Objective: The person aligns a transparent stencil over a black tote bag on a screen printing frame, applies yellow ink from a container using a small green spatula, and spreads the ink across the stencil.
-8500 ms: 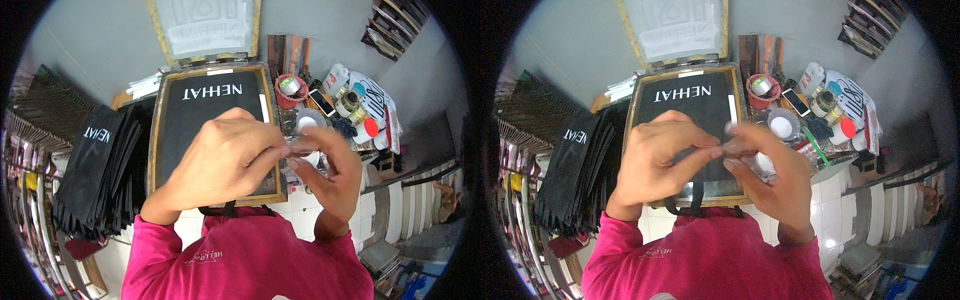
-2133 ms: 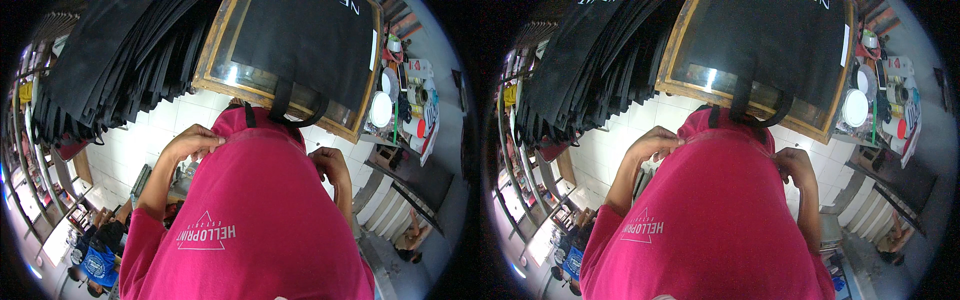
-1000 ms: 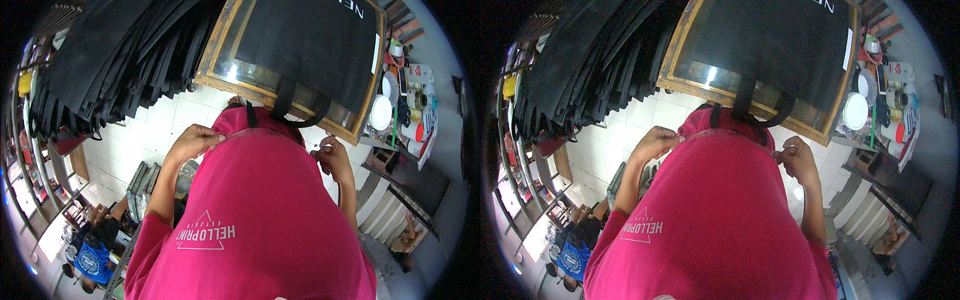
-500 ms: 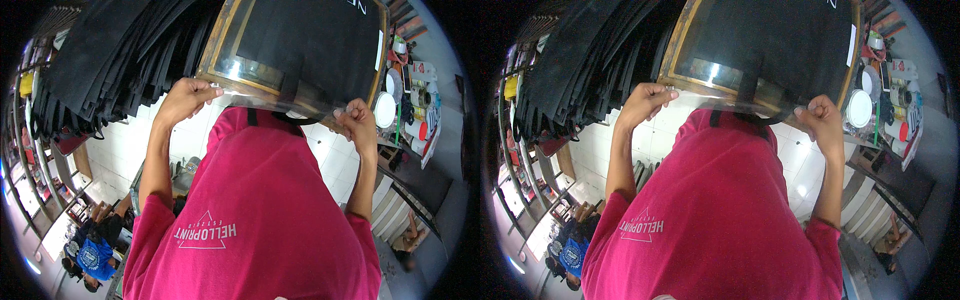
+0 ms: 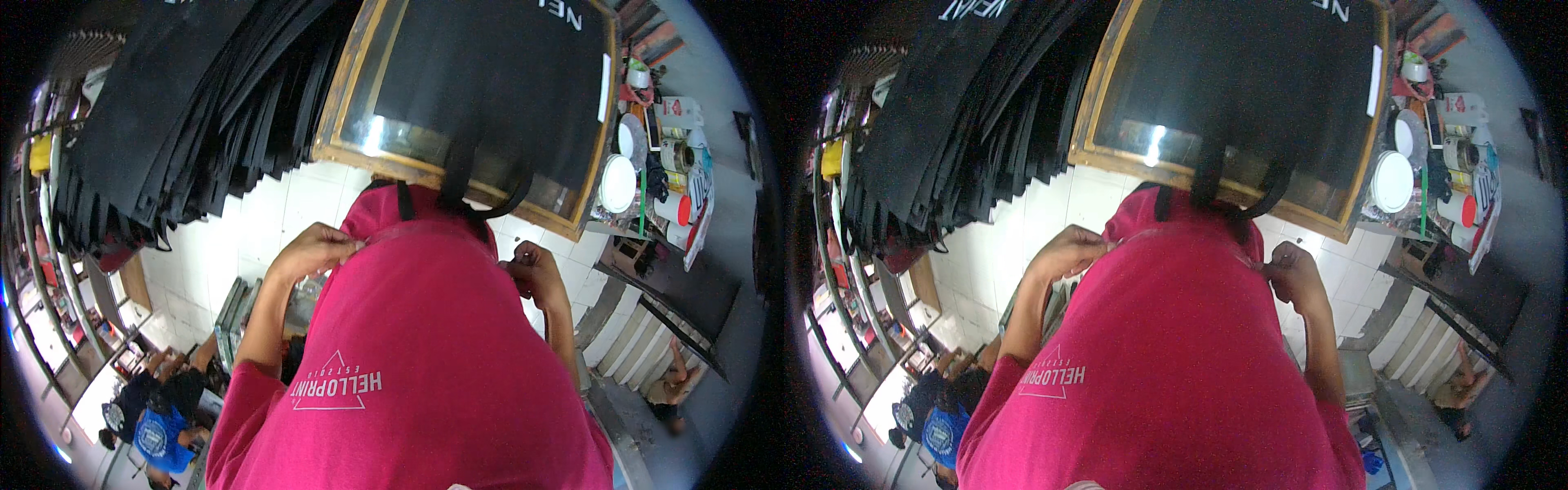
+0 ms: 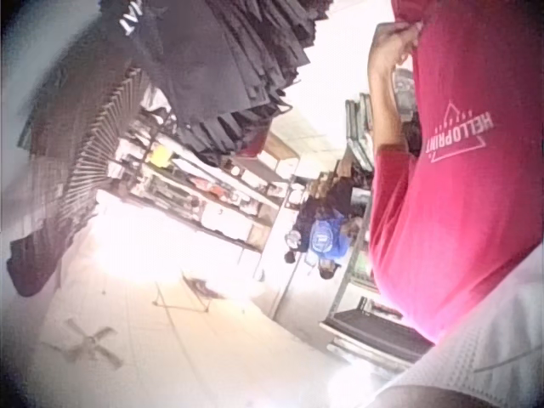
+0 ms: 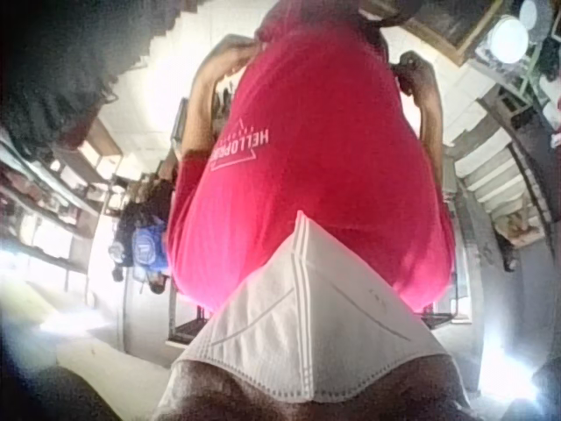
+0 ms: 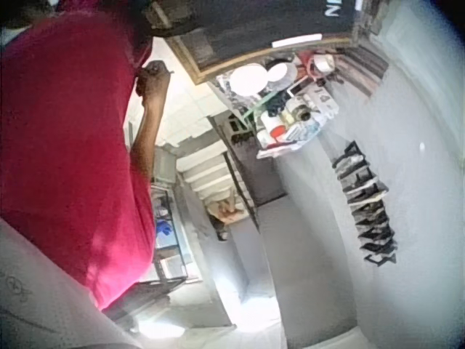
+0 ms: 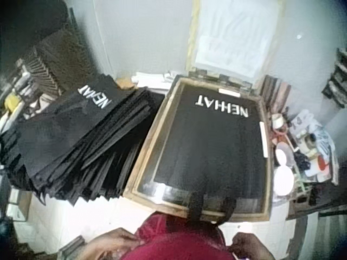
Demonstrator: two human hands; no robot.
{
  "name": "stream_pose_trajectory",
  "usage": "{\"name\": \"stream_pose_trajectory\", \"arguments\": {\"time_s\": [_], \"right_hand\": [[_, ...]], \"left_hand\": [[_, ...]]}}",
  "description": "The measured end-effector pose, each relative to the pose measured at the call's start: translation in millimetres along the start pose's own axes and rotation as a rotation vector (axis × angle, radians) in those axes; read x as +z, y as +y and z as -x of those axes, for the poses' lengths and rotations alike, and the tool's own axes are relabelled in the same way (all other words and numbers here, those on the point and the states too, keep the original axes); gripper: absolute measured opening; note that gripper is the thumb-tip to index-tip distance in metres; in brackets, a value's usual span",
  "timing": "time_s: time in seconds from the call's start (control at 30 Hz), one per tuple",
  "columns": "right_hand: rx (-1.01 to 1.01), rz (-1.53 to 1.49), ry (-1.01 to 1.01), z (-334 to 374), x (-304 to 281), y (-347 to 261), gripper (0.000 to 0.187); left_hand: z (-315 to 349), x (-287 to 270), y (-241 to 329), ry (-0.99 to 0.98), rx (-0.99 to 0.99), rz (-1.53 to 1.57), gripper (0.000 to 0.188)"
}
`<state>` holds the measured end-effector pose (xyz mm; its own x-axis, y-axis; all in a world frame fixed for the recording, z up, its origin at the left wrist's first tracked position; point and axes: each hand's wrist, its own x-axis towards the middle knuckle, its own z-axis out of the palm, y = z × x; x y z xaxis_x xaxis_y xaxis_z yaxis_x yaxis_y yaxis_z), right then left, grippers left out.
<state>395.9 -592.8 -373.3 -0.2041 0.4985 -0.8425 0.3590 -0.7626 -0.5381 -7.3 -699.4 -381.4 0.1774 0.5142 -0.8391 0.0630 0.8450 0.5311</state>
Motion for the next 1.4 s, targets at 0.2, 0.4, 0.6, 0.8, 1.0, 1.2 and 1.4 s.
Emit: {"name": "stream_pose_trajectory", "arguments": {"time_s": [0.2, 0.4, 0.6, 0.8, 1.0, 1.2, 1.4], "right_hand": [[-0.243, 0.335, 0.095, 0, -12, -66, 0.027], [-0.545, 0.135, 0.188, 14, -36, -145, 0.031], [-0.945, 0.148, 0.439, 27, -60, -207, 0.038], [-1.116, 0.146, 0.521, 10, -109, -251, 0.017], [-1.113, 0.078, 0.452, -34, -158, -301, 0.017], [-1.027, 0.077, 0.480, -92, -189, -363, 0.025], [-1.104, -0.022, 0.456, -166, -211, -434, 0.029]], "left_hand": [[4, -22, 65, 0.165, 0.066, -0.323, 0.042], [18, -36, 164, 0.336, 0.440, -0.366, 0.039], [4, -17, 243, 0.687, 1.047, -0.569, 0.021], [-18, -3, 313, 0.742, 1.135, -0.624, 0.024], [-52, -16, 390, 0.634, 1.026, -0.810, 0.031], [-110, -55, 469, 0.459, 1.024, -0.749, 0.035], [-165, -91, 544, 0.438, 0.994, -0.805, 0.039]]}}
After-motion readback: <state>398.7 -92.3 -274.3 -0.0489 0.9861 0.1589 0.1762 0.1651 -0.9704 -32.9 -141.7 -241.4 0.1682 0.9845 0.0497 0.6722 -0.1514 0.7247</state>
